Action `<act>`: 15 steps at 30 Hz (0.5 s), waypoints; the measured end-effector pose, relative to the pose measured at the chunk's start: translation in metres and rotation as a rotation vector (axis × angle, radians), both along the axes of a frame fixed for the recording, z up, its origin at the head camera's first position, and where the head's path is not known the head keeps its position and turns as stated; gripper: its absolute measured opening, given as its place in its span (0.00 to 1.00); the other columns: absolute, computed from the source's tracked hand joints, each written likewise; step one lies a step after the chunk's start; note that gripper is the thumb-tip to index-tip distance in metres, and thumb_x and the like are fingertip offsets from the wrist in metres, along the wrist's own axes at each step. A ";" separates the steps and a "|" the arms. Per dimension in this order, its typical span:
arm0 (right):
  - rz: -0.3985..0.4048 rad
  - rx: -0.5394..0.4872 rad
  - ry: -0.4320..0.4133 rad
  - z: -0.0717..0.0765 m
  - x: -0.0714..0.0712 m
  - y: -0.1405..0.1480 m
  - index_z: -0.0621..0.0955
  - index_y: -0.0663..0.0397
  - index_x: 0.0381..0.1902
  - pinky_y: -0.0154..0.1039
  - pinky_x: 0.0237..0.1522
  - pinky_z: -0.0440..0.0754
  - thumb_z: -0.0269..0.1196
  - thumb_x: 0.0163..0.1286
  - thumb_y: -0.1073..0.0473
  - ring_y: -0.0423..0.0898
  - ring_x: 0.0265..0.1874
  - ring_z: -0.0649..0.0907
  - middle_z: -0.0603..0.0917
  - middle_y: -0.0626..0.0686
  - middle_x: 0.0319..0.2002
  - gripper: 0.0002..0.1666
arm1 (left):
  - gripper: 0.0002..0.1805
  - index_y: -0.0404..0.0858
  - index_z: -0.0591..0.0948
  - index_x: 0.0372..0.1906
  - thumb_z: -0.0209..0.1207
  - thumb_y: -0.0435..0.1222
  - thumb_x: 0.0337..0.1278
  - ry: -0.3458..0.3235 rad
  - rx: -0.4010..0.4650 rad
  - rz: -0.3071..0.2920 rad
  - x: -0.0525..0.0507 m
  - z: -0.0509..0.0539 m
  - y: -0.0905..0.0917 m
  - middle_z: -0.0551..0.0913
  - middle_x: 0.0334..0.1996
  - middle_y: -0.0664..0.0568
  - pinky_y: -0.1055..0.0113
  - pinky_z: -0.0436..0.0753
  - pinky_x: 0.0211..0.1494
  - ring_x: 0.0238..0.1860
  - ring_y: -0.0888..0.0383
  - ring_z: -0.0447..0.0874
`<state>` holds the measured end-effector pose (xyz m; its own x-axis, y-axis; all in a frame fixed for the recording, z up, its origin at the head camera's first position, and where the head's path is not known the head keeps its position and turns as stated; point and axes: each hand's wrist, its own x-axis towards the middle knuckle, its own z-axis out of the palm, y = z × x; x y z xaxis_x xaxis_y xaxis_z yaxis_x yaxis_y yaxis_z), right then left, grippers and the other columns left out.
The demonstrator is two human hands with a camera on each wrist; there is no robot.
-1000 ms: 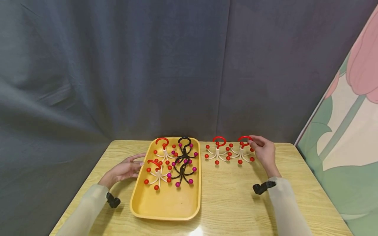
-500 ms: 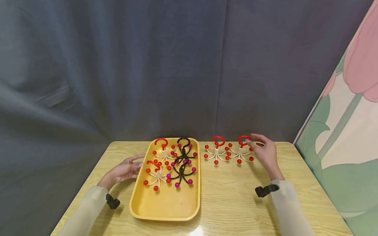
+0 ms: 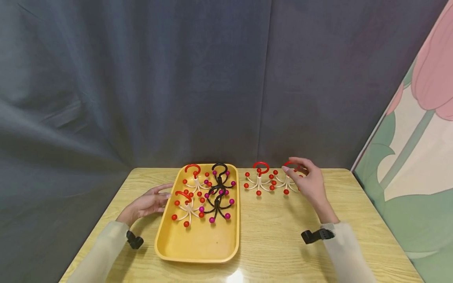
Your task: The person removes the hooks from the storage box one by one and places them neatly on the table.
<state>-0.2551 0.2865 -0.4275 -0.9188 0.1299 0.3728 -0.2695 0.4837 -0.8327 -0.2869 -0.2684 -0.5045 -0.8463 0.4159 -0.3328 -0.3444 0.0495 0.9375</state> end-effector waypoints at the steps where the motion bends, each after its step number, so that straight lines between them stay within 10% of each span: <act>1: 0.021 -0.004 0.011 0.001 0.002 -0.003 0.83 0.57 0.62 0.17 0.42 0.79 0.73 0.70 0.53 0.24 0.47 0.81 0.84 0.34 0.53 0.26 | 0.36 0.41 0.55 0.84 0.55 0.34 0.80 0.000 0.000 -0.002 0.000 0.000 0.000 0.84 0.65 0.44 0.55 0.90 0.55 0.56 0.54 0.89; 9: 0.172 0.010 0.012 0.000 0.012 -0.028 0.84 0.58 0.59 0.20 0.47 0.82 0.71 0.71 0.58 0.25 0.47 0.83 0.83 0.28 0.48 0.21 | 0.36 0.41 0.55 0.84 0.55 0.34 0.79 -0.014 -0.010 -0.004 0.000 -0.001 0.001 0.84 0.63 0.46 0.54 0.90 0.55 0.55 0.53 0.89; 15: 0.249 0.013 -0.039 0.000 0.015 -0.049 0.84 0.56 0.58 0.24 0.43 0.83 0.71 0.72 0.57 0.30 0.45 0.87 0.88 0.50 0.51 0.20 | 0.36 0.41 0.55 0.84 0.55 0.33 0.79 -0.009 -0.012 -0.005 0.000 0.002 0.000 0.82 0.66 0.42 0.55 0.90 0.54 0.55 0.54 0.89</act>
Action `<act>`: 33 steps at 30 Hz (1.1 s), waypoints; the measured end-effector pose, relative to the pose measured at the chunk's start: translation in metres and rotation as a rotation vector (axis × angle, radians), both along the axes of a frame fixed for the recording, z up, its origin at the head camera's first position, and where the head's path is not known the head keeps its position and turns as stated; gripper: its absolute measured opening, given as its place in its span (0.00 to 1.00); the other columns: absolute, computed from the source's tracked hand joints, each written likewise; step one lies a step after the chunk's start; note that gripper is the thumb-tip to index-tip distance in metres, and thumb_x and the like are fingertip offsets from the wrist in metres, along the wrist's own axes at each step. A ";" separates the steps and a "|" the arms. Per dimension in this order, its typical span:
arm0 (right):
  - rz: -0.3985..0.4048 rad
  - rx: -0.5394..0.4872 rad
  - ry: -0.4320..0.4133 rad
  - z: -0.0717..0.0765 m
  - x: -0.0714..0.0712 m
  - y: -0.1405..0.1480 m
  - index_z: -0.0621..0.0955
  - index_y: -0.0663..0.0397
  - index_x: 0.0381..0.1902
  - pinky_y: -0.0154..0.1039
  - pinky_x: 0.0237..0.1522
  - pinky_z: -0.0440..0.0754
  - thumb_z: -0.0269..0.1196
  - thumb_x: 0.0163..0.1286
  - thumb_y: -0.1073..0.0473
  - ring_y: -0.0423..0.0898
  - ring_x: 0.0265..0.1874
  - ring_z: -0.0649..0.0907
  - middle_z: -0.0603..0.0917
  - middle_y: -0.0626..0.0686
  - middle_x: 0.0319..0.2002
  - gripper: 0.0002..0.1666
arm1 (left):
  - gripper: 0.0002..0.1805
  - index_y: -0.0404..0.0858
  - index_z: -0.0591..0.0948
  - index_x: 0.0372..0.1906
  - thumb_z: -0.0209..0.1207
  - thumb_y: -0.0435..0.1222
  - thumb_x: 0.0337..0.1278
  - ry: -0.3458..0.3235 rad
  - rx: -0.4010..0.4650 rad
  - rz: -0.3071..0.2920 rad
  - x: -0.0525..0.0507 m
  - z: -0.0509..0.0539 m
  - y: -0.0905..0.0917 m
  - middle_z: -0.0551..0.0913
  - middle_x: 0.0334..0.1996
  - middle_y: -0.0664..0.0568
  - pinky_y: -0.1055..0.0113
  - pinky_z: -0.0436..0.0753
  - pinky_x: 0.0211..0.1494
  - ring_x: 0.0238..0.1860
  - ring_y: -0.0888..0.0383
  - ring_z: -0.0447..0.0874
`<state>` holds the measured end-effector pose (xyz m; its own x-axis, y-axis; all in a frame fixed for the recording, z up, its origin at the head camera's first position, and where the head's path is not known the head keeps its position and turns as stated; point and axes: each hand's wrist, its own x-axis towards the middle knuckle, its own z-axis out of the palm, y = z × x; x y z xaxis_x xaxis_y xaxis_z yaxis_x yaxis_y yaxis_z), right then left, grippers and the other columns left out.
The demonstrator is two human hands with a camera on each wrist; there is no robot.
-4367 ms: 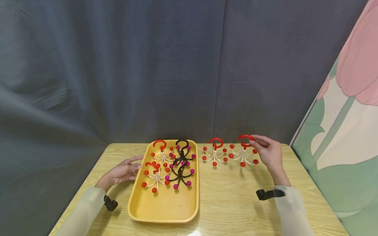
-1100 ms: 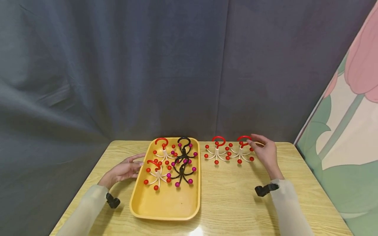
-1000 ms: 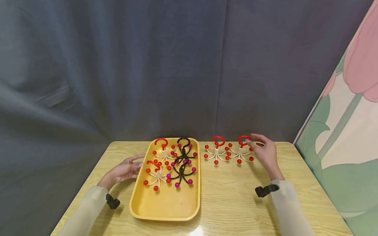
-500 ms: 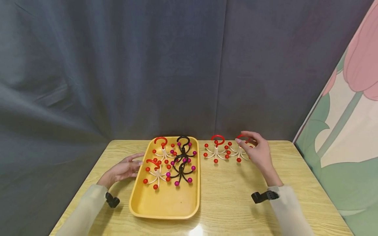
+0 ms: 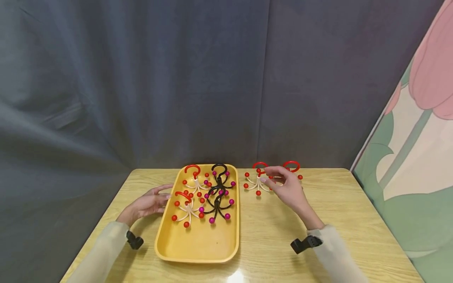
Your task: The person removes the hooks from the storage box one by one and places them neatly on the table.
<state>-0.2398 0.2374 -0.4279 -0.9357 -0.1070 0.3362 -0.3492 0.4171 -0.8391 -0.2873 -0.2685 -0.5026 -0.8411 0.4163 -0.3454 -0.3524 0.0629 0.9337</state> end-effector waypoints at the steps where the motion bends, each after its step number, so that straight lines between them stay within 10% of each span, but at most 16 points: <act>1: 0.009 0.002 0.000 0.000 0.000 -0.004 0.85 0.57 0.58 0.24 0.47 0.83 0.71 0.71 0.58 0.30 0.46 0.86 0.88 0.54 0.52 0.20 | 0.36 0.41 0.55 0.84 0.55 0.34 0.79 -0.001 0.004 -0.002 0.000 0.000 0.000 0.82 0.67 0.42 0.56 0.90 0.54 0.55 0.54 0.89; 33: 0.247 0.024 -0.092 -0.019 0.013 -0.087 0.87 0.53 0.54 0.37 0.52 0.88 0.74 0.68 0.59 0.50 0.48 0.90 0.89 0.56 0.54 0.17 | 0.37 0.42 0.54 0.84 0.55 0.35 0.80 0.007 0.024 -0.009 -0.002 -0.005 -0.001 0.81 0.68 0.43 0.54 0.90 0.56 0.58 0.53 0.88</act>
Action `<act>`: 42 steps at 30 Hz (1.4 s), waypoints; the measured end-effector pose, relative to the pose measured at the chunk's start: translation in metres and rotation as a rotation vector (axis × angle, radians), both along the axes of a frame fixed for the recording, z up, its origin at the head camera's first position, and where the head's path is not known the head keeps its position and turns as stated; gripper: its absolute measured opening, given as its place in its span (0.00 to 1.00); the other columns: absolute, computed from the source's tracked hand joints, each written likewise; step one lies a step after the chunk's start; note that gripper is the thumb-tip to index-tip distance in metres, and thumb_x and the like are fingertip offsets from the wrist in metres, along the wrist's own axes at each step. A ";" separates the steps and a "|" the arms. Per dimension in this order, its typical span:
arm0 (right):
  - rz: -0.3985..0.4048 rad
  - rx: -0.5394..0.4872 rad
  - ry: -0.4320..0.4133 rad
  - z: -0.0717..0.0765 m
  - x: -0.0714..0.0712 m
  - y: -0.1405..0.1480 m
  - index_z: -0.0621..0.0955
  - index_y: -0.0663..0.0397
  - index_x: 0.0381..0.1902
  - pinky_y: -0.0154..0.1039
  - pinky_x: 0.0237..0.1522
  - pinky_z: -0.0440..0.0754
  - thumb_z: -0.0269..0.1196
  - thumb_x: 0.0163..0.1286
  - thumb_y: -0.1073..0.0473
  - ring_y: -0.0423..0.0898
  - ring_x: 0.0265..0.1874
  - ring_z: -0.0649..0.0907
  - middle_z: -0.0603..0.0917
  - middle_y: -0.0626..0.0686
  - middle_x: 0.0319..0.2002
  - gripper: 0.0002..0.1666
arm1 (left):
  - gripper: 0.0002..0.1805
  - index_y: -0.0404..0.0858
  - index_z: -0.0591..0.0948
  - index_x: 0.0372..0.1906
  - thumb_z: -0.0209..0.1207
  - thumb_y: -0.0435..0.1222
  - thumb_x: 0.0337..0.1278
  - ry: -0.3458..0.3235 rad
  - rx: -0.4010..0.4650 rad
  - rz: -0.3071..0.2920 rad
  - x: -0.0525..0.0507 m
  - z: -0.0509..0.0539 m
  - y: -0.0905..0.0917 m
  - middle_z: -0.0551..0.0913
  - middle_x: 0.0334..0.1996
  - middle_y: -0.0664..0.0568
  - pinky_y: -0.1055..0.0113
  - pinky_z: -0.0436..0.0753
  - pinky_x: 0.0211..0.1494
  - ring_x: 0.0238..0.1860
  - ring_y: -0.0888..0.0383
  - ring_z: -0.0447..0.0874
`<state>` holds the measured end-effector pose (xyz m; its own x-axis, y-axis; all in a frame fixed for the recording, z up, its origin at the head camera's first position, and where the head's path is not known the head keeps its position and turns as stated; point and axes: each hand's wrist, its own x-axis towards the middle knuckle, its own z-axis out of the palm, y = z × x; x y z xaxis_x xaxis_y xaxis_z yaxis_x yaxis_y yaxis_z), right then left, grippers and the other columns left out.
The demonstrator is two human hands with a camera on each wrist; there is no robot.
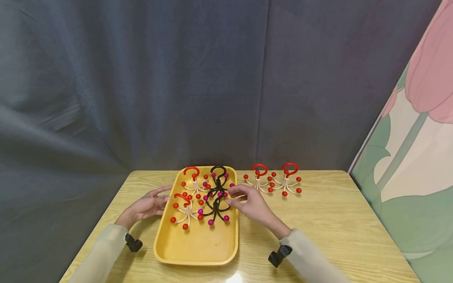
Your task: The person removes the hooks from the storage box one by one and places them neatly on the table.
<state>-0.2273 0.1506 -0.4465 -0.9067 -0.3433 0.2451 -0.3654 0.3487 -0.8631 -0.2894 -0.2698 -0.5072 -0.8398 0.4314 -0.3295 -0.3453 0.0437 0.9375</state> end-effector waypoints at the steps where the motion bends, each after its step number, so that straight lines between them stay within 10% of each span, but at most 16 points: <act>1: -0.001 0.000 -0.003 0.000 0.000 -0.002 0.87 0.54 0.54 0.38 0.51 0.88 0.73 0.68 0.59 0.51 0.48 0.89 0.89 0.56 0.54 0.18 | 0.37 0.42 0.54 0.84 0.55 0.35 0.80 -0.001 0.000 0.001 0.000 0.000 0.000 0.80 0.68 0.42 0.54 0.90 0.56 0.58 0.54 0.88; 19: 0.038 -0.014 -0.036 -0.003 -0.004 -0.018 0.86 0.63 0.55 0.37 0.50 0.87 0.71 0.70 0.61 0.53 0.48 0.90 0.91 0.61 0.49 0.18 | 0.37 0.42 0.54 0.85 0.55 0.36 0.80 -0.003 0.016 0.000 0.002 -0.001 -0.001 0.79 0.70 0.40 0.53 0.90 0.57 0.58 0.54 0.88; 34: -0.095 0.009 0.034 -0.005 -0.013 -0.033 0.87 0.58 0.52 0.58 0.56 0.87 0.74 0.66 0.64 0.61 0.53 0.87 0.88 0.58 0.50 0.17 | 0.36 0.42 0.54 0.85 0.54 0.35 0.81 -0.003 0.028 0.000 0.002 -0.001 0.000 0.82 0.66 0.45 0.52 0.90 0.57 0.58 0.54 0.88; 42: -0.096 0.052 0.059 0.001 -0.016 -0.041 0.88 0.59 0.51 0.53 0.52 0.89 0.72 0.67 0.65 0.52 0.46 0.90 0.91 0.56 0.48 0.14 | 0.37 0.42 0.54 0.85 0.54 0.34 0.80 -0.017 0.032 0.008 0.001 0.000 0.000 0.83 0.64 0.48 0.53 0.90 0.56 0.58 0.53 0.88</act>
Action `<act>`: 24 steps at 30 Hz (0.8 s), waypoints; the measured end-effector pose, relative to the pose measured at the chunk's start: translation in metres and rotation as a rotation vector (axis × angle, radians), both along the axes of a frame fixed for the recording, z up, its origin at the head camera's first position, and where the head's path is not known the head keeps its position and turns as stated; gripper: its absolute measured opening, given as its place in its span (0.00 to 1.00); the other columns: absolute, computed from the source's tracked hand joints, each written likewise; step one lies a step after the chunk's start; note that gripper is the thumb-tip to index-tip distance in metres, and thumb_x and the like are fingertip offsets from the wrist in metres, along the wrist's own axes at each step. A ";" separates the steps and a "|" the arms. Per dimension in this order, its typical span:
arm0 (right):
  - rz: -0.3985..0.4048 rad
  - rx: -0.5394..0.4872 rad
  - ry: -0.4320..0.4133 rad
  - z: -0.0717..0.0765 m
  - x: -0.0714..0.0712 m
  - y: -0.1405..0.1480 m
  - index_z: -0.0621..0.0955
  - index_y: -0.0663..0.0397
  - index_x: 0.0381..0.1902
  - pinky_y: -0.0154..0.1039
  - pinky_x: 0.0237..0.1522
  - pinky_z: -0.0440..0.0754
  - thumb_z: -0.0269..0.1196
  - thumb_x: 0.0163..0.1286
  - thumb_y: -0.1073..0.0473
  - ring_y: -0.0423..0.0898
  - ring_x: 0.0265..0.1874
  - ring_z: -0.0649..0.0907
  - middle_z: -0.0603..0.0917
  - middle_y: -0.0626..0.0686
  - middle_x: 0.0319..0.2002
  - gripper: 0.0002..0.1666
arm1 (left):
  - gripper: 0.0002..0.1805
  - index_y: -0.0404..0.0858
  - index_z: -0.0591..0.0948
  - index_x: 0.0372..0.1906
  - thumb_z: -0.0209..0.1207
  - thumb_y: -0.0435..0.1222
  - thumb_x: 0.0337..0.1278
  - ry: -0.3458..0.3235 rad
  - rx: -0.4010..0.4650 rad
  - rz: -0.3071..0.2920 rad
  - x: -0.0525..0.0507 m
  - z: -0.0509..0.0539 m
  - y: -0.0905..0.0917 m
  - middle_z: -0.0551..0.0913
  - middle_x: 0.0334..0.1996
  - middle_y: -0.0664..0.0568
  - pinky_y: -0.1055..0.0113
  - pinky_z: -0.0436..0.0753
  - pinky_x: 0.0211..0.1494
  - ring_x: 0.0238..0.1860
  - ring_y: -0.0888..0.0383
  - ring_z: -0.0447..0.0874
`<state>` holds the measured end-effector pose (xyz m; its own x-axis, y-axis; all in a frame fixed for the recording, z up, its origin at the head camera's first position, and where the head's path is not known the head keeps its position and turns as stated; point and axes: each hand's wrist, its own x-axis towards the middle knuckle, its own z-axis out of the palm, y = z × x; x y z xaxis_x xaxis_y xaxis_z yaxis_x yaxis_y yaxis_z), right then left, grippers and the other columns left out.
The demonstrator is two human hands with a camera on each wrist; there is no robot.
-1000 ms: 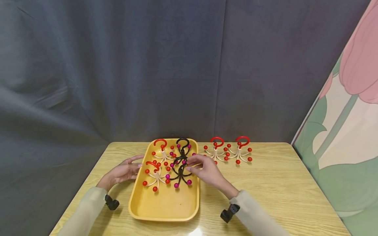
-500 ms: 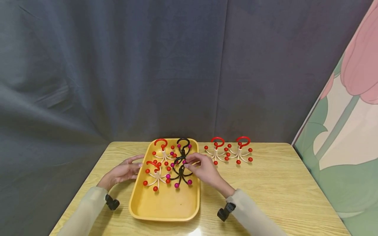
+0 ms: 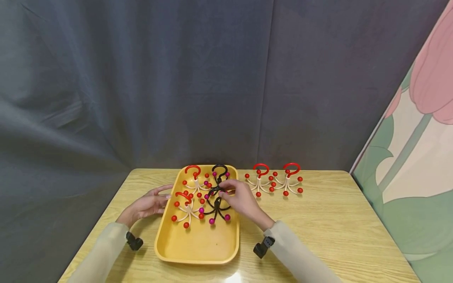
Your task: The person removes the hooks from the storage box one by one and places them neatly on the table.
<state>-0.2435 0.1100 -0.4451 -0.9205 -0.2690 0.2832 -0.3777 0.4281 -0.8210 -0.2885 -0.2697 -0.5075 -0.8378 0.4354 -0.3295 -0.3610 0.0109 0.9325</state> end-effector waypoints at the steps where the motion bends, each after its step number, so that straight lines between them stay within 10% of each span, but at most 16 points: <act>1: -0.009 0.009 0.001 0.001 0.000 -0.001 0.89 0.59 0.50 0.51 0.51 0.89 0.72 0.67 0.65 0.52 0.45 0.90 0.92 0.55 0.47 0.14 | 0.37 0.42 0.54 0.85 0.55 0.34 0.80 -0.002 0.000 0.001 0.000 0.000 0.000 0.83 0.64 0.48 0.53 0.90 0.56 0.58 0.53 0.88; 24: -0.062 -0.003 -0.160 -0.005 -0.005 0.001 0.89 0.62 0.46 0.36 0.39 0.90 0.71 0.68 0.67 0.51 0.41 0.93 0.93 0.58 0.42 0.10 | 0.36 0.42 0.55 0.84 0.55 0.36 0.80 0.014 -0.014 0.005 0.000 -0.003 -0.001 0.78 0.71 0.39 0.54 0.90 0.56 0.57 0.54 0.88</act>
<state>-0.2489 0.1105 -0.4500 -0.9687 -0.2100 0.1321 -0.2148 0.4435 -0.8701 -0.2888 -0.2703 -0.5106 -0.8446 0.4267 -0.3234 -0.3476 0.0223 0.9374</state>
